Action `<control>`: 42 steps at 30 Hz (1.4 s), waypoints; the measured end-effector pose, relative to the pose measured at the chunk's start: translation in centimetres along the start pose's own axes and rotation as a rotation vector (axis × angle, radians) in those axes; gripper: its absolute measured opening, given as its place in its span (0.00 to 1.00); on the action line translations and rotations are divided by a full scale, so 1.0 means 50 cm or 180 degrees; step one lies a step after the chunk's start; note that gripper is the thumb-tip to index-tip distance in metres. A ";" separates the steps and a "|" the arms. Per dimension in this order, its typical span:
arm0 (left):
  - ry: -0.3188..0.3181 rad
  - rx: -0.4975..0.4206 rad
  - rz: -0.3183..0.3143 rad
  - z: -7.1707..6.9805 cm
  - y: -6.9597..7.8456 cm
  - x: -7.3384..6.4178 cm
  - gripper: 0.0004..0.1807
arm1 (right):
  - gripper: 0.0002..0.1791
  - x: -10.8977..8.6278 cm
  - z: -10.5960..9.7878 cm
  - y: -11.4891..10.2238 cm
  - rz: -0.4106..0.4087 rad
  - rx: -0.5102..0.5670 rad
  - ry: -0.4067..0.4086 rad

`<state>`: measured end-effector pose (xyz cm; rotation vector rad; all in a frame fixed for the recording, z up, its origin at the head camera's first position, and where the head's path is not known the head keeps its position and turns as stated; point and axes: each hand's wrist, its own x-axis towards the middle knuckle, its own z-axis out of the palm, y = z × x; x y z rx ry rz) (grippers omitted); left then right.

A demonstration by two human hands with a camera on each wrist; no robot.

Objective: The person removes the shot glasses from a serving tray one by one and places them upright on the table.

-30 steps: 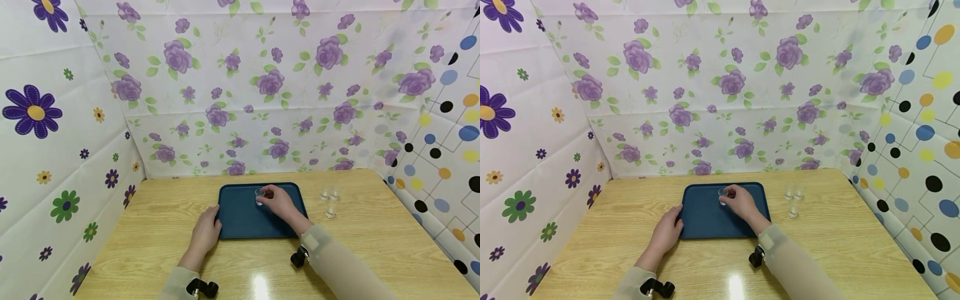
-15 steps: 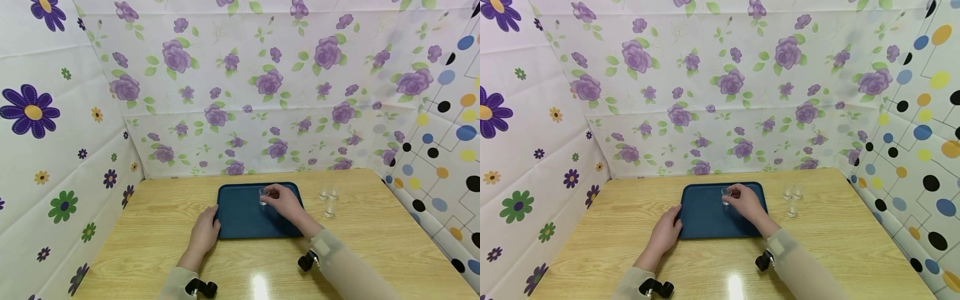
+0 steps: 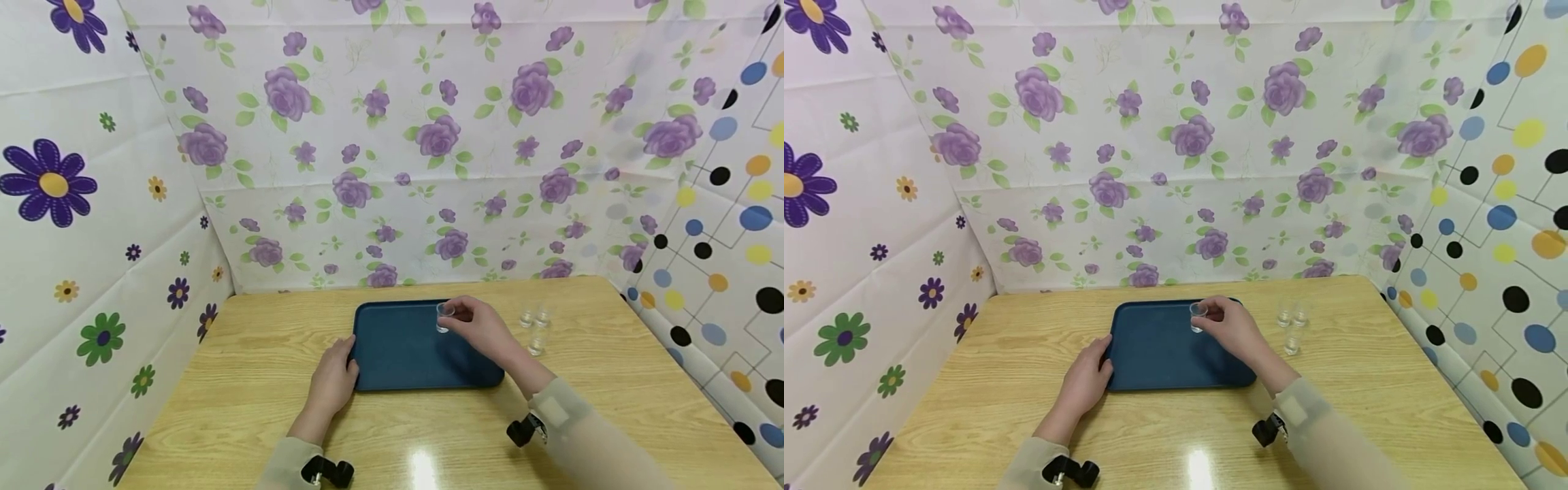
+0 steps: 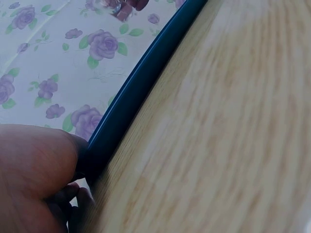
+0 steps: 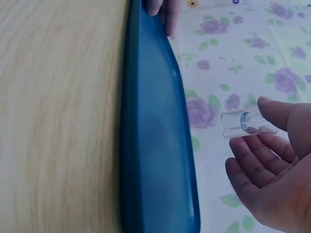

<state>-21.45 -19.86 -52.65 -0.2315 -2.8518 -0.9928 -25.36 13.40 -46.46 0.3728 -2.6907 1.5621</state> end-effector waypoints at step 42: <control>0.0005 -0.0004 0.0030 -0.004 0.007 -0.001 0.29 | 0.31 -0.152 -0.252 0.039 0.0119 -0.0772 0.0417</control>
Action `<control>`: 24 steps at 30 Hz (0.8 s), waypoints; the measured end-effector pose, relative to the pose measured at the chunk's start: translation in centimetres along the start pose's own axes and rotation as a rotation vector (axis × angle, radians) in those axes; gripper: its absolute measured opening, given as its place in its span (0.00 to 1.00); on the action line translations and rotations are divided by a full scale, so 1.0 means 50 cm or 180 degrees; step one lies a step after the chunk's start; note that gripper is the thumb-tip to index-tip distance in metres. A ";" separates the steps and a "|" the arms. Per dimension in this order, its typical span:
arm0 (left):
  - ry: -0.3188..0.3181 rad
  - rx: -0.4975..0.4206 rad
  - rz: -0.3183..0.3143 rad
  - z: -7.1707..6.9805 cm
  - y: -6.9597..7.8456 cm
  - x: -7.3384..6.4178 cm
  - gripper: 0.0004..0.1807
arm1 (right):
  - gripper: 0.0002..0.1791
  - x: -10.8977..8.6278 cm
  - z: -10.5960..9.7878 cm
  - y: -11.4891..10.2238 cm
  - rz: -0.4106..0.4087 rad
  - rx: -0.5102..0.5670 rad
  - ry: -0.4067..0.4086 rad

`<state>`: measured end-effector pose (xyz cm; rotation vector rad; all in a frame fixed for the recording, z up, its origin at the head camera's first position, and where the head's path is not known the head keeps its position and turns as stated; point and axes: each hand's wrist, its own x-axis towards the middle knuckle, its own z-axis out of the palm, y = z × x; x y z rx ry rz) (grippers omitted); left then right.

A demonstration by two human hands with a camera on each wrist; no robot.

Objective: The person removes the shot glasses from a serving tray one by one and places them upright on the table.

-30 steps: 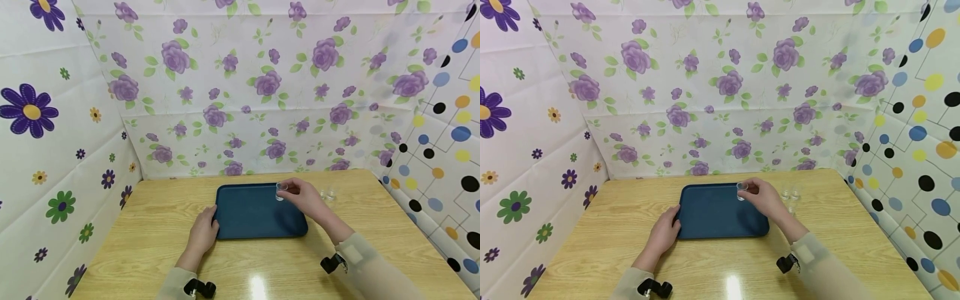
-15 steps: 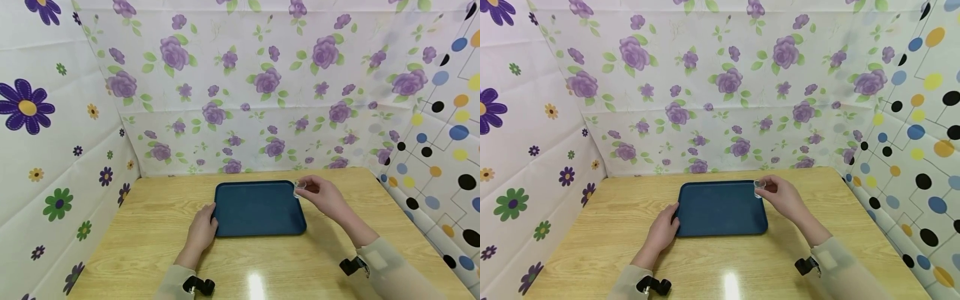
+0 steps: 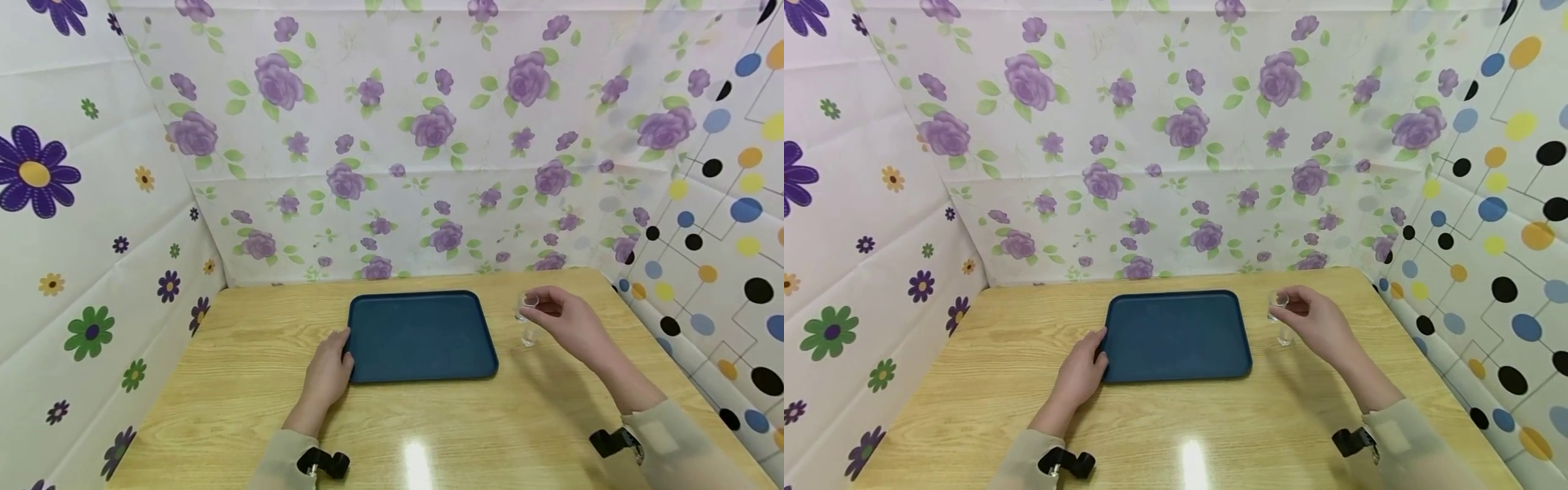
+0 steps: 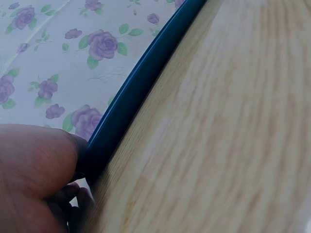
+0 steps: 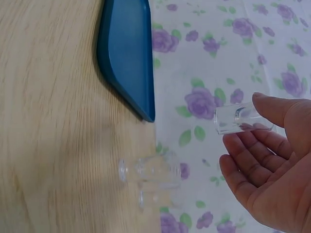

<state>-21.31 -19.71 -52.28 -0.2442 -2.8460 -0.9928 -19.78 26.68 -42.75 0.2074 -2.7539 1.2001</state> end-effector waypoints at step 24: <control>-0.0010 -0.0001 0.0024 -0.002 0.000 0.001 0.29 | 0.37 -0.027 -0.067 0.136 0.0357 -0.0228 0.0097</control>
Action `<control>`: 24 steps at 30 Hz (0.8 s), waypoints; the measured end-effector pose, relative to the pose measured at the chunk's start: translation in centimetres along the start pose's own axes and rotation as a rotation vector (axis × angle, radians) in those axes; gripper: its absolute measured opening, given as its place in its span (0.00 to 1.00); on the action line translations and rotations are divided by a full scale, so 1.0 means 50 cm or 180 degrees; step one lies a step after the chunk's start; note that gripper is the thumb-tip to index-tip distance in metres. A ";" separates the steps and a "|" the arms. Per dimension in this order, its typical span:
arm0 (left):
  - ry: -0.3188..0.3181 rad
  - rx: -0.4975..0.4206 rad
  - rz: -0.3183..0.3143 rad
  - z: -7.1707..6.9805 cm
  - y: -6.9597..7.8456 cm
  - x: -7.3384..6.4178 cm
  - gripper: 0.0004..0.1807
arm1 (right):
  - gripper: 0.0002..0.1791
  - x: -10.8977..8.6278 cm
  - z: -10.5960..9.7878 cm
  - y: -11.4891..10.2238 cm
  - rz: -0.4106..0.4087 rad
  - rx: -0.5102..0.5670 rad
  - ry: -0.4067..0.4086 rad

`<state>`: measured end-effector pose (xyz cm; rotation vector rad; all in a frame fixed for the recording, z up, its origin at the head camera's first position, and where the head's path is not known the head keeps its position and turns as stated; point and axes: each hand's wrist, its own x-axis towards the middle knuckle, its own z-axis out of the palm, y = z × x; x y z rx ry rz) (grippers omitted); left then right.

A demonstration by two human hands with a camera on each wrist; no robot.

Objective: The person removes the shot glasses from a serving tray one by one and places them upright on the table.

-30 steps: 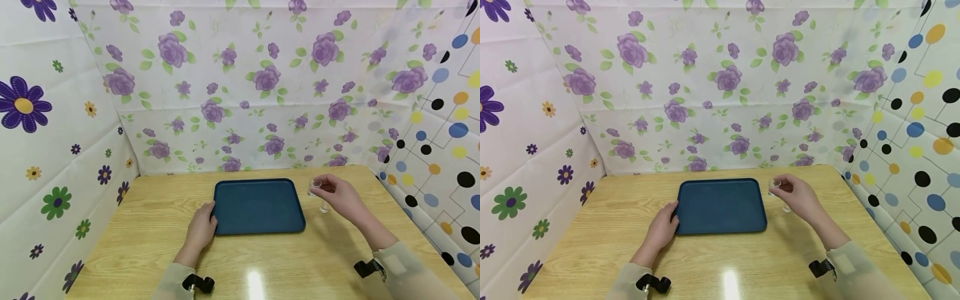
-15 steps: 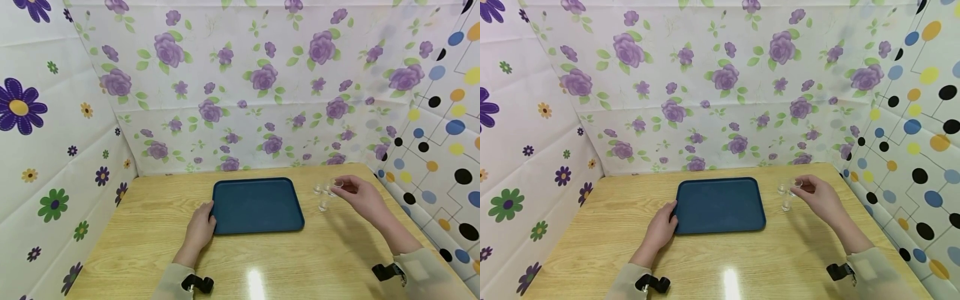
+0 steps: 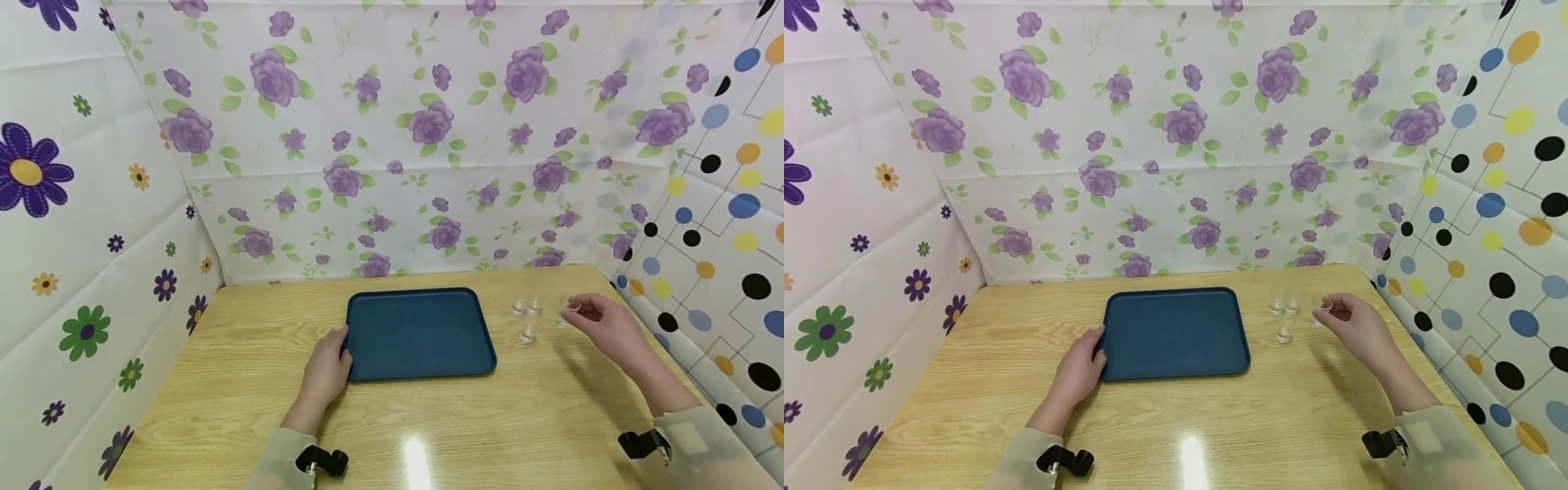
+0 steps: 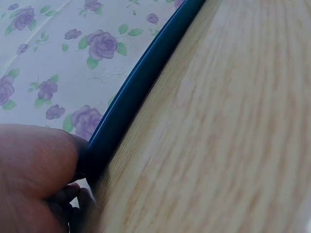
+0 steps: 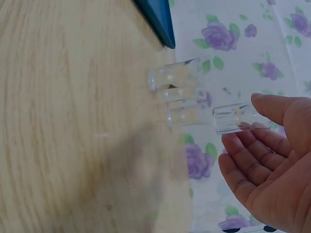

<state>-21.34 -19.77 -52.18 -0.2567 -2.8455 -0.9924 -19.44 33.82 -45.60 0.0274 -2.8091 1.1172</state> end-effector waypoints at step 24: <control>0.0003 0.0004 -0.0007 0.006 -0.004 0.004 0.29 | 0.37 0.038 0.071 0.073 0.0116 0.0183 -0.0214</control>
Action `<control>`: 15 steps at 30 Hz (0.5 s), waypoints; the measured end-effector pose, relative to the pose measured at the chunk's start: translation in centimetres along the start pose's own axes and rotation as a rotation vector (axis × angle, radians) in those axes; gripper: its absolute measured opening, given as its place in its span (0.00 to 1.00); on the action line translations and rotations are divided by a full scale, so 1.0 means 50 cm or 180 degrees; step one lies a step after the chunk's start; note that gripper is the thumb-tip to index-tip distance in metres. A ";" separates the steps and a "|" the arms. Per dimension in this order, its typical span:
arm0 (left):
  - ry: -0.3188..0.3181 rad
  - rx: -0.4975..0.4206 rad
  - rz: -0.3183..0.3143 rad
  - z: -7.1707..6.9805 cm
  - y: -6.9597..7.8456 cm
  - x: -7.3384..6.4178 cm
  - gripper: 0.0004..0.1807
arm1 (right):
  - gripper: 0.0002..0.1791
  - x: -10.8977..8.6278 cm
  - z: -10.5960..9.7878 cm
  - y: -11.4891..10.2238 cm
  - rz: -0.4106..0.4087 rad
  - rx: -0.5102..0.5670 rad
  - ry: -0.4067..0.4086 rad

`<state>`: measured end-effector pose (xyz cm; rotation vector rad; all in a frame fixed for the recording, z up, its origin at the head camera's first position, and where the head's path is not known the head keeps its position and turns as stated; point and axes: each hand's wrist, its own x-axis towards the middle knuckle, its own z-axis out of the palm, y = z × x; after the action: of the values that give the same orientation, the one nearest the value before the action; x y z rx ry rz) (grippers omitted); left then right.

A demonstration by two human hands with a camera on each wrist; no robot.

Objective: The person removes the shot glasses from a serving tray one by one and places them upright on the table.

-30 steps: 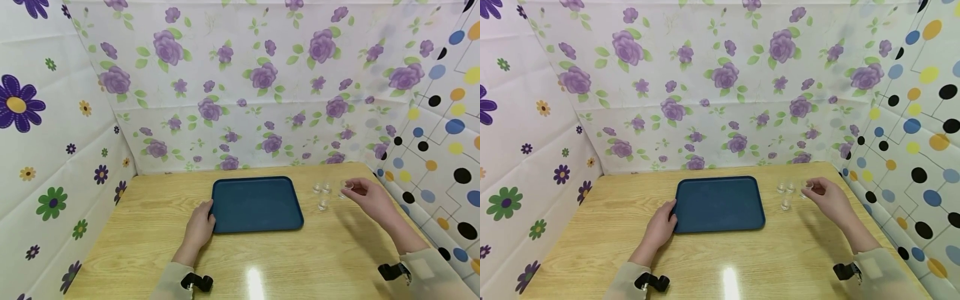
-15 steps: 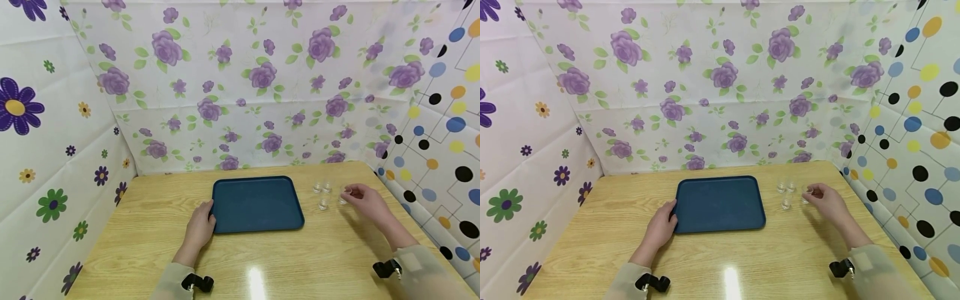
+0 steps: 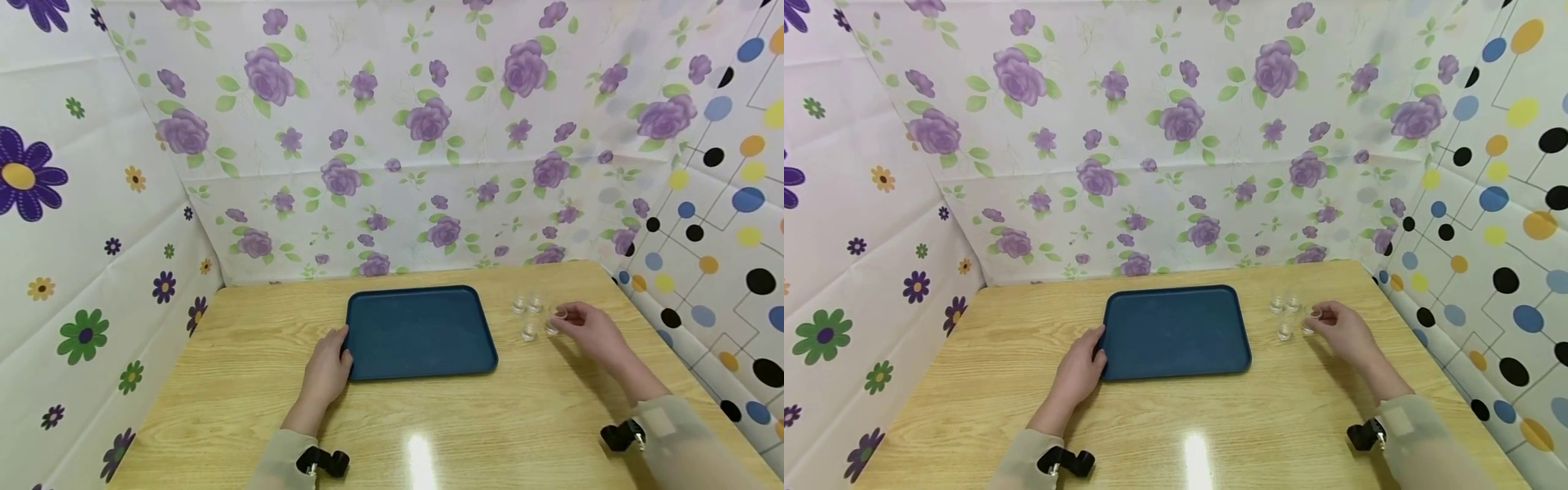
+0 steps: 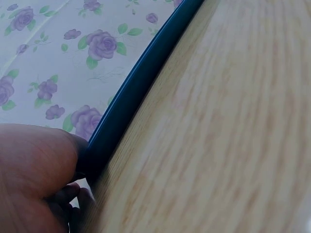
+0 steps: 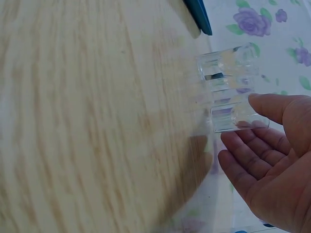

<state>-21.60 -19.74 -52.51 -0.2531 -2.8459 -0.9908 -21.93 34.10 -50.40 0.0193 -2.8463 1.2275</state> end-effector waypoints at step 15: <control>-0.0019 -0.0026 -0.0046 -0.002 0.002 -0.003 0.29 | 0.35 0.004 0.016 -0.004 -0.0046 0.0054 -0.0086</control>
<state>-21.42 -19.76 -52.41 -0.2372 -2.8536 -1.0064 -22.15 33.37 -50.78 0.0571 -2.8535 1.2582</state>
